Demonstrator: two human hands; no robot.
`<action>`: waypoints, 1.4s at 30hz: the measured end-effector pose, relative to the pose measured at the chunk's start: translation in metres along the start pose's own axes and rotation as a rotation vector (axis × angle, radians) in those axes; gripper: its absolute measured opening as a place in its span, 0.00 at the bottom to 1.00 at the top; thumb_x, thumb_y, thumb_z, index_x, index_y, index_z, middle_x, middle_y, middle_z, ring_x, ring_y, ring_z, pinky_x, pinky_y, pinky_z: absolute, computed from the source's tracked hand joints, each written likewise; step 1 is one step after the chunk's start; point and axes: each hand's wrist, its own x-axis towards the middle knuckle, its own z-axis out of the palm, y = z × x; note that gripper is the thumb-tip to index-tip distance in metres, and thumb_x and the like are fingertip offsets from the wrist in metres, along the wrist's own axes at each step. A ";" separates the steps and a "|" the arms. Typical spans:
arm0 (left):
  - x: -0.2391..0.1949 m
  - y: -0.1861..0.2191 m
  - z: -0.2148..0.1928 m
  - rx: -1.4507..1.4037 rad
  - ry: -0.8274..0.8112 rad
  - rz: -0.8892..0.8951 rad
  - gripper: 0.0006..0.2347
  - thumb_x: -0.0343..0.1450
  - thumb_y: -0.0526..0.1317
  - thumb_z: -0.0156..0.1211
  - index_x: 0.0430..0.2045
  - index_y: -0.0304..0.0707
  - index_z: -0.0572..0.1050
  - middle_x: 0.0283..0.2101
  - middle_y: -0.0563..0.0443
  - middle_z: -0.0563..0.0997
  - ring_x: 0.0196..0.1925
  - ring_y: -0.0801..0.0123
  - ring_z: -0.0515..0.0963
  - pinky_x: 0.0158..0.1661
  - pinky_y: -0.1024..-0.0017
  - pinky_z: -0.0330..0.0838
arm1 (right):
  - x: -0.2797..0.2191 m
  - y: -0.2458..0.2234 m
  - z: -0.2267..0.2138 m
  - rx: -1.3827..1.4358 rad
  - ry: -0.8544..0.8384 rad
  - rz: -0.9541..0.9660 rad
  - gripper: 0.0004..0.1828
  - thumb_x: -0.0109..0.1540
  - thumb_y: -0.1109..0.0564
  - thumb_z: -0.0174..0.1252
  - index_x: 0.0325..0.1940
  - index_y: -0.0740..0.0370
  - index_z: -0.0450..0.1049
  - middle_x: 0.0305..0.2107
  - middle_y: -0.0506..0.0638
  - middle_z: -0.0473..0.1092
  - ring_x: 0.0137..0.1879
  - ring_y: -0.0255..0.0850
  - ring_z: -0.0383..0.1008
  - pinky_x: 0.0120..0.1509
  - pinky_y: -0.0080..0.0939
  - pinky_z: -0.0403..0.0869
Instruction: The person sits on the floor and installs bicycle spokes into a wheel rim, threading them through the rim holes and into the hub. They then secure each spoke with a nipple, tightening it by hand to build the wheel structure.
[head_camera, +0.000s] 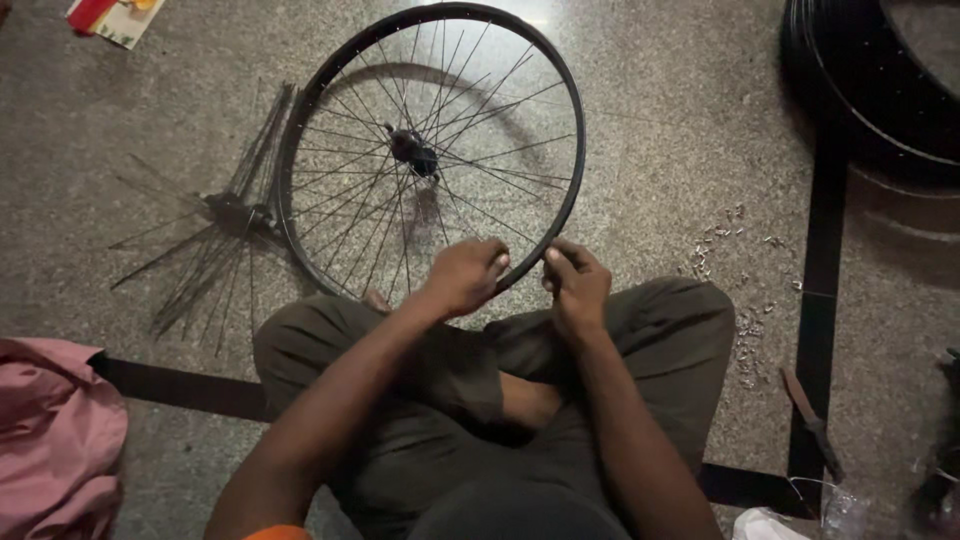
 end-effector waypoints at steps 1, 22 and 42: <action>-0.002 -0.001 0.006 -0.043 0.001 -0.011 0.11 0.75 0.46 0.51 0.38 0.39 0.77 0.32 0.37 0.81 0.39 0.41 0.79 0.40 0.47 0.71 | -0.004 0.003 -0.002 -0.035 -0.003 -0.007 0.09 0.62 0.63 0.63 0.45 0.67 0.80 0.26 0.47 0.73 0.27 0.34 0.69 0.32 0.33 0.69; 0.012 0.000 0.025 -0.648 -0.186 -0.337 0.11 0.74 0.41 0.51 0.31 0.28 0.73 0.21 0.42 0.79 0.19 0.60 0.82 0.22 0.60 0.77 | -0.044 0.025 0.018 -0.403 0.011 -0.195 0.05 0.60 0.64 0.65 0.37 0.62 0.74 0.26 0.43 0.71 0.30 0.28 0.66 0.33 0.29 0.65; 0.016 -0.003 0.029 -0.669 -0.246 -0.343 0.10 0.75 0.40 0.51 0.33 0.28 0.72 0.23 0.42 0.80 0.19 0.63 0.83 0.19 0.64 0.77 | -0.026 0.026 0.008 -0.411 0.038 -0.253 0.09 0.57 0.65 0.68 0.38 0.63 0.75 0.30 0.47 0.75 0.35 0.32 0.73 0.39 0.32 0.72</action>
